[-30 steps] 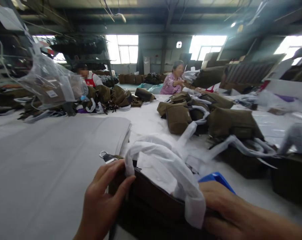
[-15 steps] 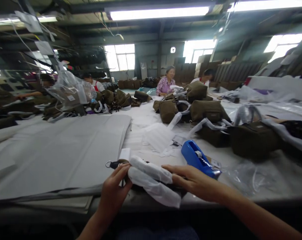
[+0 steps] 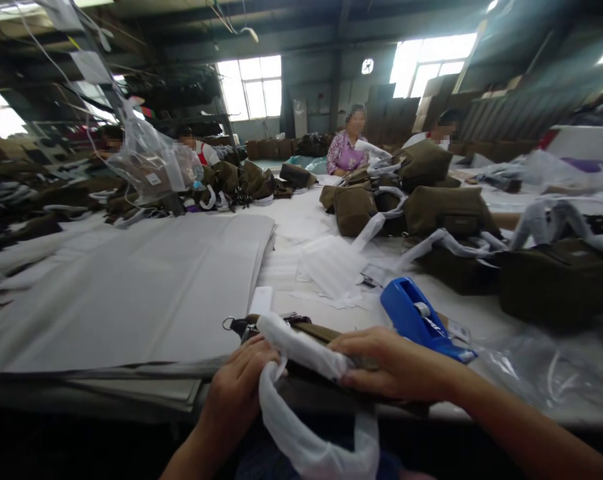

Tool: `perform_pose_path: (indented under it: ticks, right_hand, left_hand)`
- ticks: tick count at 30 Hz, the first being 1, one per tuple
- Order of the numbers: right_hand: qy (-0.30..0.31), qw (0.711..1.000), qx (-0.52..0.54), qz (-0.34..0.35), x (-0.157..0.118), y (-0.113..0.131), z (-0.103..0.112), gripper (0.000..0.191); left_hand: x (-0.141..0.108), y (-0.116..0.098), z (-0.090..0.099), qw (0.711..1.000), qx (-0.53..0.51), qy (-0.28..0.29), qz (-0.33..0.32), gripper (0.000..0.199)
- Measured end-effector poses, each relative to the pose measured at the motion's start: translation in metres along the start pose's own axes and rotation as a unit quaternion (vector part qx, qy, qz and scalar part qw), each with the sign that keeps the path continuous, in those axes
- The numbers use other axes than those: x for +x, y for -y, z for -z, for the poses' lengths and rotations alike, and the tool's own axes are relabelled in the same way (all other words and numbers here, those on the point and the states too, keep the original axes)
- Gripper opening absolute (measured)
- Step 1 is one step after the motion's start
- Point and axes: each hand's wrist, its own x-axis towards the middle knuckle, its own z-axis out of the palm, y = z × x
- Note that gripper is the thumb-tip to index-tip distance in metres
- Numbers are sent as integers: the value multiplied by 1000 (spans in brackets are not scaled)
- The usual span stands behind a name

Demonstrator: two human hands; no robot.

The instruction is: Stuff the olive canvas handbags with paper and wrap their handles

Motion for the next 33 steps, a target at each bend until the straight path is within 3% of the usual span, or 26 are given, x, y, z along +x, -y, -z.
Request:
perform_pose_path:
  ticks: [2, 5, 7, 10, 13, 16, 18, 20, 22, 24, 27, 29, 31, 33]
  right_hand:
    - [-106, 986, -122, -35, 3, -10, -1, 27]
    - [-234, 920, -283, -137, 9, -28, 0, 33]
    - [-269, 868, -366, -201, 13, -36, 2, 35]
    - [-310, 814, -445, -210, 21, -36, 5, 36]
    - [-378, 801, -431, -171, 26, -29, 4, 34]
    - [-447, 835, -308, -95, 23, -22, -4, 28]
    - [-411, 886, -213, 15, 18, -20, -12, 19]
    - [-291, 933, -182, 110, 13, -21, -22, 13]
    - [-161, 953, -221, 127, 12, -26, -28, 9]
    - [-95, 949, -286, 88, 18, -32, -30, 14]
    - [-73, 929, -362, 27, 36, -40, -24, 28]
    - [-41, 918, -393, -17, 51, -43, -20, 25]
    - [1, 909, -416, -38, 63, -43, -17, 22]
    - [15, 902, -429, -40, 69, -41, -16, 22]
  left_hand:
    - [5, 1, 4, 999, 12, 17, -28, 11]
    - [13, -2, 8, 997, 12, 57, -47, 7]
    - [17, -5, 7, 994, 16, 93, -57, 15]
    - [23, -11, -2, 980, 35, 192, -50, 40]
    - [31, -14, -16, 957, 69, 283, -11, 41]
    - [40, -14, -25, 937, 89, 337, 36, 31]
    - [46, -9, -28, 925, 81, 366, 61, 22]
    - [49, -4, -29, 922, 72, 376, 53, 16]
    - [49, -1, -31, 925, 59, 374, 18, 11]
    - [46, -4, -34, 924, 44, 377, -40, 6]
    - [39, -21, -38, 907, -2, 383, -175, 8]
    - [33, -32, -40, 895, -32, 367, -253, 13]
    - [26, -36, -40, 900, -47, 331, -280, 19]
    - [19, -30, -36, 920, -56, 286, -261, 22]
